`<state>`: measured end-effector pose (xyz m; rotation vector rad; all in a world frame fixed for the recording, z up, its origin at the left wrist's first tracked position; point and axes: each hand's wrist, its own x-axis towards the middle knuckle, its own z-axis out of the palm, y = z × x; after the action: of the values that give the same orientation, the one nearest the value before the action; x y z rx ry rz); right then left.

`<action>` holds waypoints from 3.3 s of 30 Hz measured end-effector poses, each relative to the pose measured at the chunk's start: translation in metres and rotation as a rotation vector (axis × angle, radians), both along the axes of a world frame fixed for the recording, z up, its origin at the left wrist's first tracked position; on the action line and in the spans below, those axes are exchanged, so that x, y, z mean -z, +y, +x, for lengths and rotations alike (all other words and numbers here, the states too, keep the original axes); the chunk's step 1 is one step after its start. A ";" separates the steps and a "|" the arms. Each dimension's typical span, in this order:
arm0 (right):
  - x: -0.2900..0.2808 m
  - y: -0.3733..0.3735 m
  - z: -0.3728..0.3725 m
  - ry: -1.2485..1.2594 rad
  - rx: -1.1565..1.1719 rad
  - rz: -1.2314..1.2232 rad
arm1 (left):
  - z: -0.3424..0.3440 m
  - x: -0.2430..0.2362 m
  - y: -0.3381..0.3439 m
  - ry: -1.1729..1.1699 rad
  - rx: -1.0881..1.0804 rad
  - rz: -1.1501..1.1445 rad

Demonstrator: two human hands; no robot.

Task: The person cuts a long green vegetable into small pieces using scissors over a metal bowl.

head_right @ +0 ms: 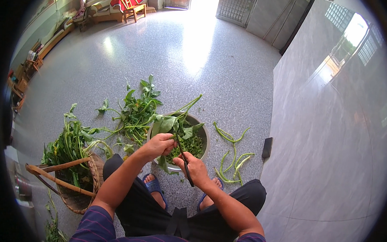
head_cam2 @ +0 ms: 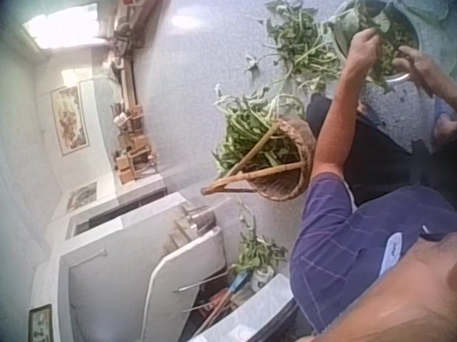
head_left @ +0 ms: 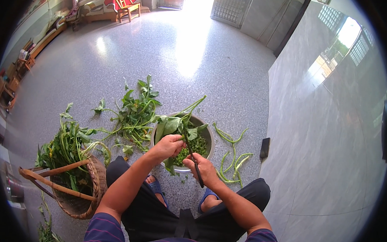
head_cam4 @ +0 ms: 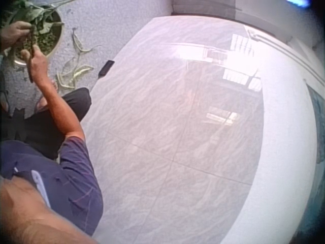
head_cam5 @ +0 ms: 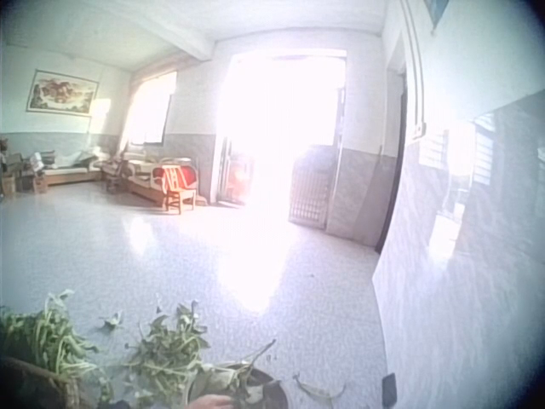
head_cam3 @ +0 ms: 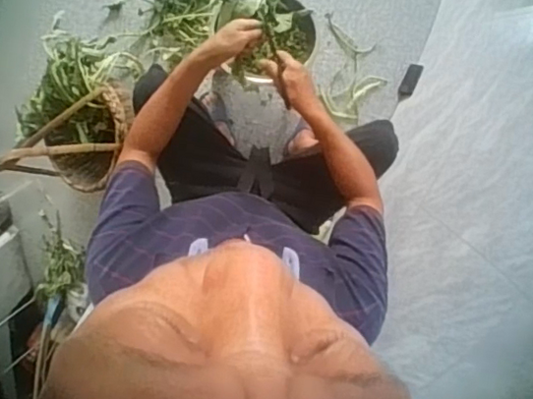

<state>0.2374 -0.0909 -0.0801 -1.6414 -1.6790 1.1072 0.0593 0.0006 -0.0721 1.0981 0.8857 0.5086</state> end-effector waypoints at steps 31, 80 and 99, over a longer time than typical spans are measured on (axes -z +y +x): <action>-0.001 0.014 0.009 0.507 0.142 -0.110 | -0.005 -0.010 -0.002 -0.154 0.064 -0.210; -0.010 0.007 0.002 0.560 -0.038 -0.186 | 0.001 -0.014 -0.010 -0.313 -0.141 -0.106; -0.011 0.006 0.003 0.497 0.029 -0.318 | 0.003 -0.012 -0.010 -0.186 -0.201 -0.013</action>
<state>0.2400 -0.0850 -0.0689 -1.4008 -1.2006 1.6701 0.0619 -0.0092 -0.0597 0.9383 0.8383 0.7578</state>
